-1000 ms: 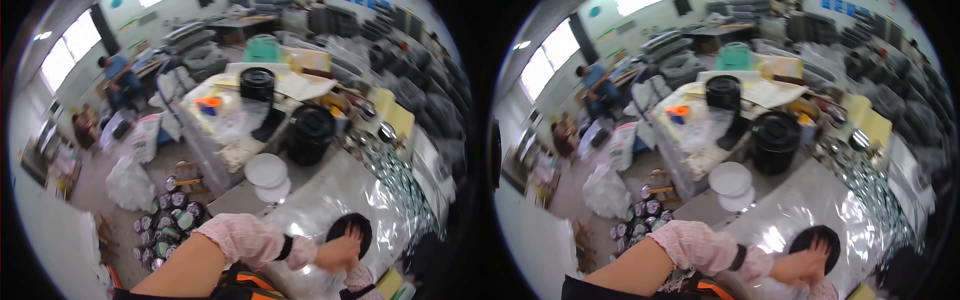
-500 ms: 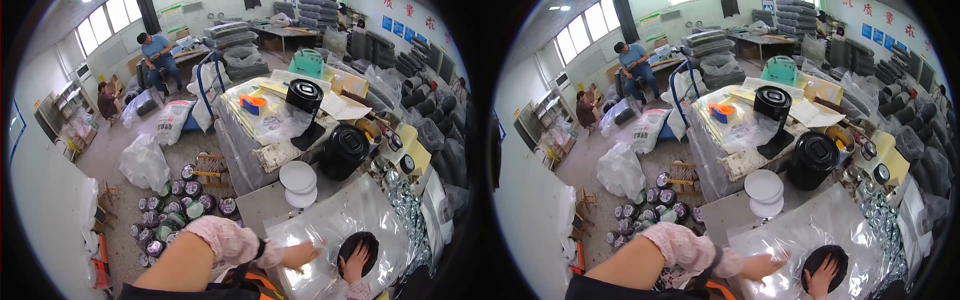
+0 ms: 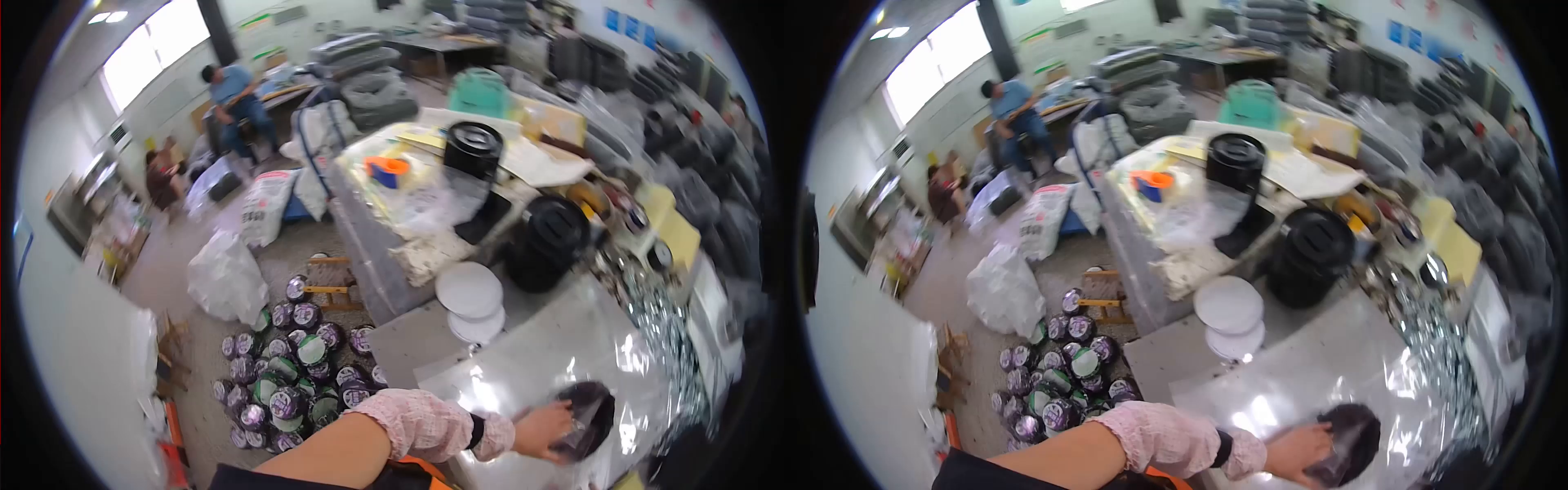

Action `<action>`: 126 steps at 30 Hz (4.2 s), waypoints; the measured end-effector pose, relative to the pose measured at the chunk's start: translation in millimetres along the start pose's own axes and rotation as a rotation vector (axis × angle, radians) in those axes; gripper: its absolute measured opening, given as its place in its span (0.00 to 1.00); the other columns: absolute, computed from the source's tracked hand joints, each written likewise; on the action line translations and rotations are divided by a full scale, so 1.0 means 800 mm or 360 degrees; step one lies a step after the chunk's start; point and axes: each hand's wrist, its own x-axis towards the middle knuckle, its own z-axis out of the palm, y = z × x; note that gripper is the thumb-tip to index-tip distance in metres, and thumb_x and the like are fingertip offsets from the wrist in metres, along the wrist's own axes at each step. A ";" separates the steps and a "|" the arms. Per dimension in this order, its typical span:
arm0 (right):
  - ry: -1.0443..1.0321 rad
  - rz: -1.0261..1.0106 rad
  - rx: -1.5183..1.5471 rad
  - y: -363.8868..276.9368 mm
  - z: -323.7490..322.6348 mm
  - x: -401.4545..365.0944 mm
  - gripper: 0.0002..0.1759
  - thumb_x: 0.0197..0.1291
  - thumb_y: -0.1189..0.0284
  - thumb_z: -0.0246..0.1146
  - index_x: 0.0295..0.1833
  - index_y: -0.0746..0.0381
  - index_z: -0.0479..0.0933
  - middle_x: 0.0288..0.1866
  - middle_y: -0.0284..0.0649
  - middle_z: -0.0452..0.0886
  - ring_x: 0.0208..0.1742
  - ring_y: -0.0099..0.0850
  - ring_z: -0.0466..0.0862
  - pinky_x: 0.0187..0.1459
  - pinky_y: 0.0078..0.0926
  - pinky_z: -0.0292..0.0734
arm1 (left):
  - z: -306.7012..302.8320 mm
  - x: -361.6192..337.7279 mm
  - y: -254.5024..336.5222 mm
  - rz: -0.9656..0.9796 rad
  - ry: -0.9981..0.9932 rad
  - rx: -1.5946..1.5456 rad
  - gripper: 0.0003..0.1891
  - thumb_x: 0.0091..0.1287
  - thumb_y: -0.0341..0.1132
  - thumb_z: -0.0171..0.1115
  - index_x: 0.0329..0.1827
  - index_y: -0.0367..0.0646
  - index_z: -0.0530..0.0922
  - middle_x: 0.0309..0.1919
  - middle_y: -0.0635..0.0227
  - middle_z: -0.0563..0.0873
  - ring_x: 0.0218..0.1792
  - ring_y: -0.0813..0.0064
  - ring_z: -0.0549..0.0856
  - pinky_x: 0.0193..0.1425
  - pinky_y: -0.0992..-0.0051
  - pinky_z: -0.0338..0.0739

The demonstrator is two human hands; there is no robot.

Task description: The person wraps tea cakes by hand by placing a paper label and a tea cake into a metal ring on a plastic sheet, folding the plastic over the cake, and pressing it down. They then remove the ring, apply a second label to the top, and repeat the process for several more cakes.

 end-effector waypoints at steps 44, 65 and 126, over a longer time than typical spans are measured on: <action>0.0038 -0.1180 -0.0136 -0.113 0.122 0.093 0.06 0.50 0.79 0.66 0.36 0.65 0.80 0.37 0.44 0.80 0.40 0.44 0.82 0.41 0.37 0.78 | -0.035 0.079 0.022 0.0056 -0.0537 0.0370 0.39 0.66 0.51 0.65 0.76 0.39 0.66 0.78 0.48 0.62 0.79 0.38 0.54 0.79 0.38 0.42; 0.1502 -0.1091 -0.0835 -0.095 -0.174 0.360 0.10 0.66 0.71 0.63 0.36 0.66 0.83 0.24 0.46 0.80 0.24 0.40 0.81 0.33 0.40 0.77 | -0.036 0.082 0.026 0.0072 -0.0500 0.0425 0.32 0.67 0.50 0.62 0.73 0.48 0.73 0.77 0.52 0.65 0.79 0.43 0.57 0.81 0.42 0.43; 0.0594 -0.1178 -0.0993 -0.019 0.022 0.013 0.39 0.64 0.62 0.66 0.76 0.68 0.63 0.74 0.58 0.68 0.77 0.46 0.68 0.69 0.40 0.73 | -0.024 0.068 0.032 0.0100 -0.0254 0.0631 0.40 0.64 0.55 0.66 0.77 0.49 0.67 0.80 0.48 0.57 0.81 0.44 0.52 0.82 0.44 0.41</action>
